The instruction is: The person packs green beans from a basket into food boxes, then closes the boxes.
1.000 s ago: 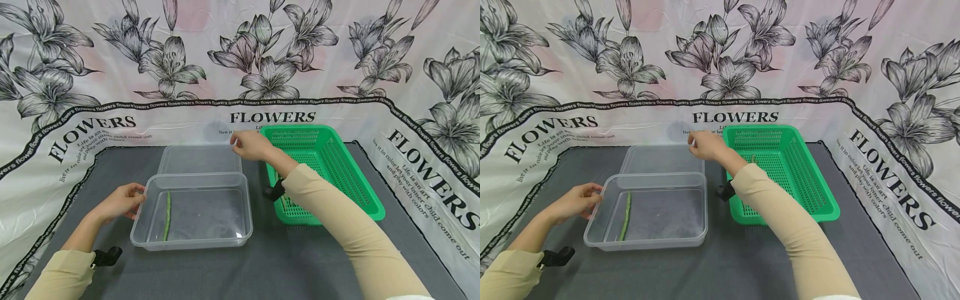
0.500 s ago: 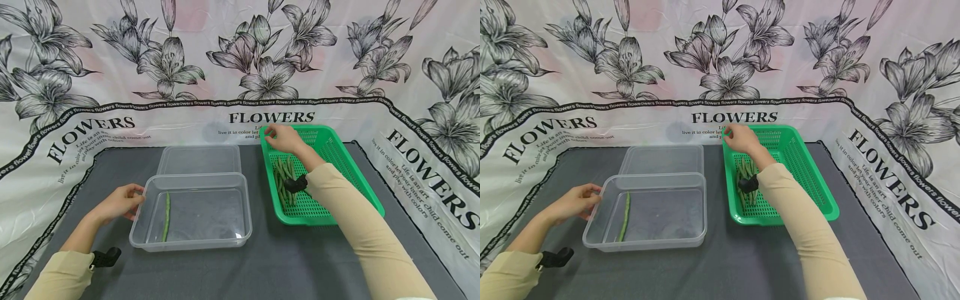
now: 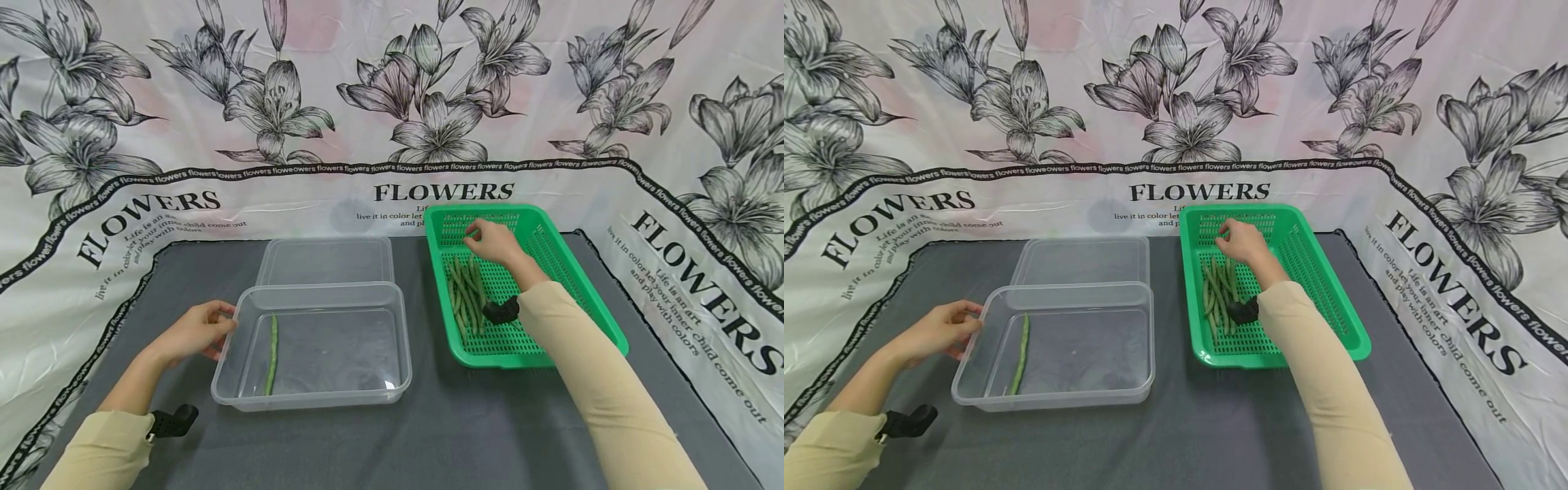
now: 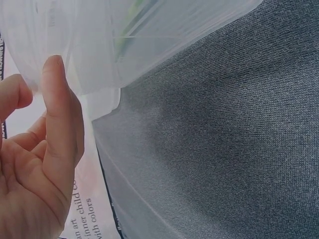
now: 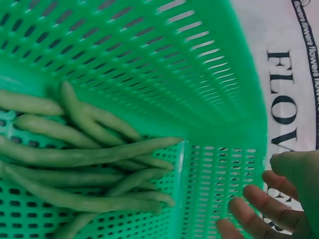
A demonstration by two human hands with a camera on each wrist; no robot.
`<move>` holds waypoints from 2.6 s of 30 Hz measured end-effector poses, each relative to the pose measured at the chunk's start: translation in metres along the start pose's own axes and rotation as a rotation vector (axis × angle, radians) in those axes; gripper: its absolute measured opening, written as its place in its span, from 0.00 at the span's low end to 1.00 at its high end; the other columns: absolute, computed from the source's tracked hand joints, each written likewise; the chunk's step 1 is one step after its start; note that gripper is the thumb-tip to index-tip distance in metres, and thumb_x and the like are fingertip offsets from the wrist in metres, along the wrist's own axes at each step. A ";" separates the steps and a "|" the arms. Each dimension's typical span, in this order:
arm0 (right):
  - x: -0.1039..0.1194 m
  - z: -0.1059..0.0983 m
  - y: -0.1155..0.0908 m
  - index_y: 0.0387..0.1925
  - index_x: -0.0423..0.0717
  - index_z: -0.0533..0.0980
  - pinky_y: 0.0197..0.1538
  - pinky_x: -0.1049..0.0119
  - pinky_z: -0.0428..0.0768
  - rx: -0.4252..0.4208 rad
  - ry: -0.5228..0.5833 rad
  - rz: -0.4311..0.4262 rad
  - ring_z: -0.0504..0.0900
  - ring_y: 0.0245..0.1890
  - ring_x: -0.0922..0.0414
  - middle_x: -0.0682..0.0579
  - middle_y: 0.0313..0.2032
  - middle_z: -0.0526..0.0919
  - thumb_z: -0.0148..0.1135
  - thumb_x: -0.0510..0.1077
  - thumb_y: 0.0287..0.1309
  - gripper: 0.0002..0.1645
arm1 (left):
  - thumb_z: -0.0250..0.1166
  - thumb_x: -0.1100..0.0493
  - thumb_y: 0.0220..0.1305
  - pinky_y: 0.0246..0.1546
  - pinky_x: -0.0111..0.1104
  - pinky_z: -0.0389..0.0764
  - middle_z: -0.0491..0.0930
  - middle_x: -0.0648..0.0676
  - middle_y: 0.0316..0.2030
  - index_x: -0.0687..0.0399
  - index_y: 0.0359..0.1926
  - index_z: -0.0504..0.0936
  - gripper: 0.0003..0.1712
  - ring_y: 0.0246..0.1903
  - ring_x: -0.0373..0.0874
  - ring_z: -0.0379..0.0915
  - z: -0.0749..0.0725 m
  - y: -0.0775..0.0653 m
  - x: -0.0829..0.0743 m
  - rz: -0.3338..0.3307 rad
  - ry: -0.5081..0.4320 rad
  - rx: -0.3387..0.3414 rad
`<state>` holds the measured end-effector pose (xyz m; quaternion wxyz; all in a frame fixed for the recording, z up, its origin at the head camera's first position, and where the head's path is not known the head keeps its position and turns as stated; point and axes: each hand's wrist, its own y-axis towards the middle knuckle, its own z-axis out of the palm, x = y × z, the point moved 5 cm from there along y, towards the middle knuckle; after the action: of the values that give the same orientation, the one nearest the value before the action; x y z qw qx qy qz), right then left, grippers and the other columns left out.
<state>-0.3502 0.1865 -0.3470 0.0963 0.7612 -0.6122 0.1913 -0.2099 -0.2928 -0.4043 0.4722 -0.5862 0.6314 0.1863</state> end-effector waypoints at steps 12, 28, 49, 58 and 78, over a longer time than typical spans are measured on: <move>-0.031 0.027 -0.009 0.60 0.35 0.63 0.35 0.59 0.82 0.110 0.112 0.148 0.82 0.35 0.43 0.31 0.55 0.69 0.45 0.47 0.67 0.26 | 0.52 0.56 0.68 0.28 0.40 0.83 0.73 0.60 0.35 0.70 0.62 0.57 0.29 0.27 0.45 0.73 -0.001 -0.001 0.003 -0.008 0.006 -0.005; -0.058 0.043 -0.018 0.61 0.30 0.59 0.39 0.61 0.83 0.178 0.276 0.279 0.76 0.46 0.41 0.31 0.48 0.69 0.43 0.46 0.68 0.28 | 0.53 0.57 0.68 0.28 0.40 0.83 0.72 0.59 0.33 0.71 0.62 0.58 0.29 0.27 0.44 0.72 0.000 0.001 0.002 0.000 0.005 -0.003; -0.055 0.062 -0.019 0.11 0.52 0.56 0.34 0.62 0.83 0.249 0.398 0.361 0.68 0.16 0.61 0.57 0.11 0.60 0.43 0.43 0.66 0.25 | 0.52 0.58 0.68 0.28 0.40 0.83 0.73 0.59 0.33 0.71 0.61 0.58 0.27 0.27 0.43 0.72 0.001 0.001 0.001 -0.004 0.009 -0.011; -0.056 0.063 -0.018 0.12 0.52 0.57 0.34 0.63 0.83 0.249 0.408 0.375 0.69 0.17 0.60 0.56 0.13 0.63 0.45 0.42 0.66 0.25 | 0.52 0.58 0.68 0.27 0.38 0.83 0.73 0.59 0.34 0.71 0.61 0.58 0.27 0.27 0.43 0.72 0.001 0.000 0.000 -0.001 0.003 -0.014; -0.048 0.037 -0.012 0.27 0.41 0.62 0.43 0.55 0.82 0.142 0.419 0.303 0.69 0.25 0.57 0.48 0.26 0.66 0.41 0.40 0.65 0.11 | 0.52 0.58 0.68 0.27 0.39 0.83 0.72 0.58 0.32 0.71 0.61 0.58 0.27 0.26 0.43 0.72 0.001 0.000 0.000 -0.001 -0.004 -0.005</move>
<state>-0.3406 0.2181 -0.3989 0.1378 0.6095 -0.6709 0.3993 -0.2093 -0.2926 -0.4049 0.4721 -0.5874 0.6297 0.1886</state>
